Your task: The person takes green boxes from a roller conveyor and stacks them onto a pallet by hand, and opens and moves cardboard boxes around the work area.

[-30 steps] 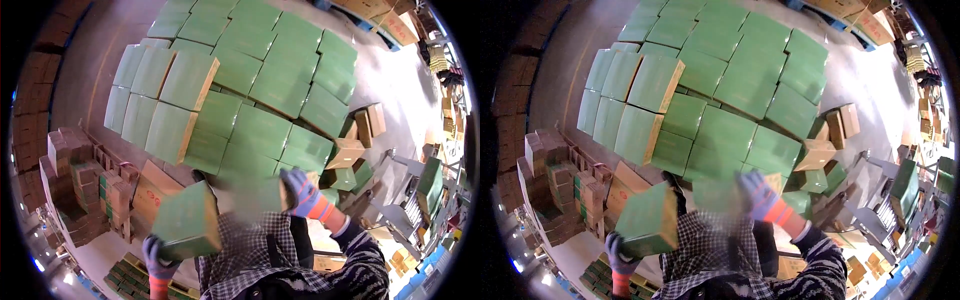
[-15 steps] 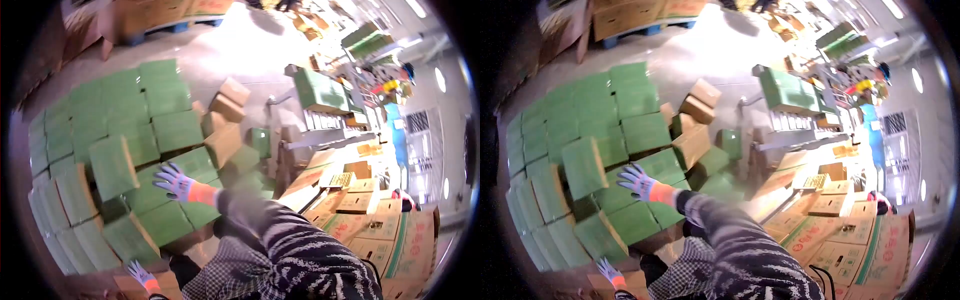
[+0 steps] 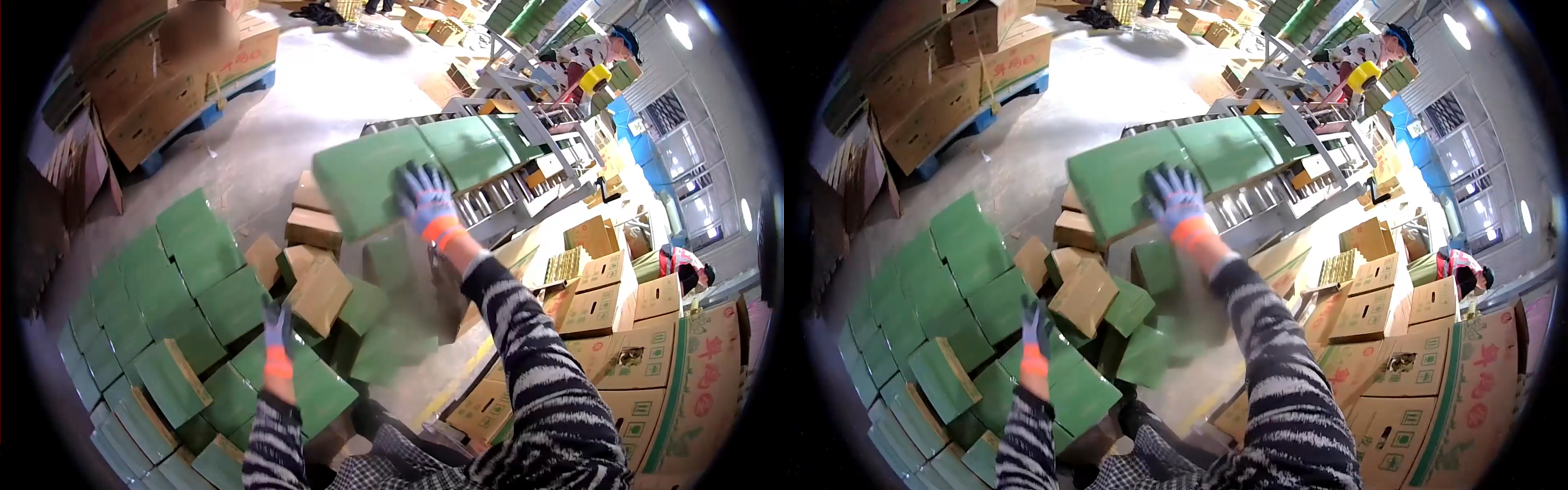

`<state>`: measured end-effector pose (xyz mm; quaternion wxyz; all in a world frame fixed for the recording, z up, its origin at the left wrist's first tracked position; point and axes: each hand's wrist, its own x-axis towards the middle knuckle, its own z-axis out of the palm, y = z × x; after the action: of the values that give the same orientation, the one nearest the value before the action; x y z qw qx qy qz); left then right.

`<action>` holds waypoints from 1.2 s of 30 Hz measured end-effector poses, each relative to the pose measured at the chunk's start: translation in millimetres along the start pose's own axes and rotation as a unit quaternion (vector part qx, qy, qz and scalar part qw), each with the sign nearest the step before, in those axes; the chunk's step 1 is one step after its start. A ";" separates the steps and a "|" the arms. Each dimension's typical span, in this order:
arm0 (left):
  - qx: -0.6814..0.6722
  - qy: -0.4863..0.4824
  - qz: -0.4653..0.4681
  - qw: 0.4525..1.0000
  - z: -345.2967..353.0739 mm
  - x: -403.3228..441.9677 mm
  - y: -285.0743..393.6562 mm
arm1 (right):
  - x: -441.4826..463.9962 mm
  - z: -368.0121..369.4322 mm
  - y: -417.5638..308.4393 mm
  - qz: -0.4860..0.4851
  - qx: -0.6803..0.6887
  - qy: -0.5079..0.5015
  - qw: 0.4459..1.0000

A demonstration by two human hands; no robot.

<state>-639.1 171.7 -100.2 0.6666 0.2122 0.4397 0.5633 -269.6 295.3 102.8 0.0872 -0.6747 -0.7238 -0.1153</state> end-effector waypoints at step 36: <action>-0.347 0.503 0.029 0.791 -153.0 -389.3 -111.2 | -244.6 182.4 -339.9 0.346 0.697 -0.390 0.492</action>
<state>-694.3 -256.5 -131.7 0.3638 -0.3345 0.4812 0.7241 -584.8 91.8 -157.6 0.2706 -0.5663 -0.2374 0.7414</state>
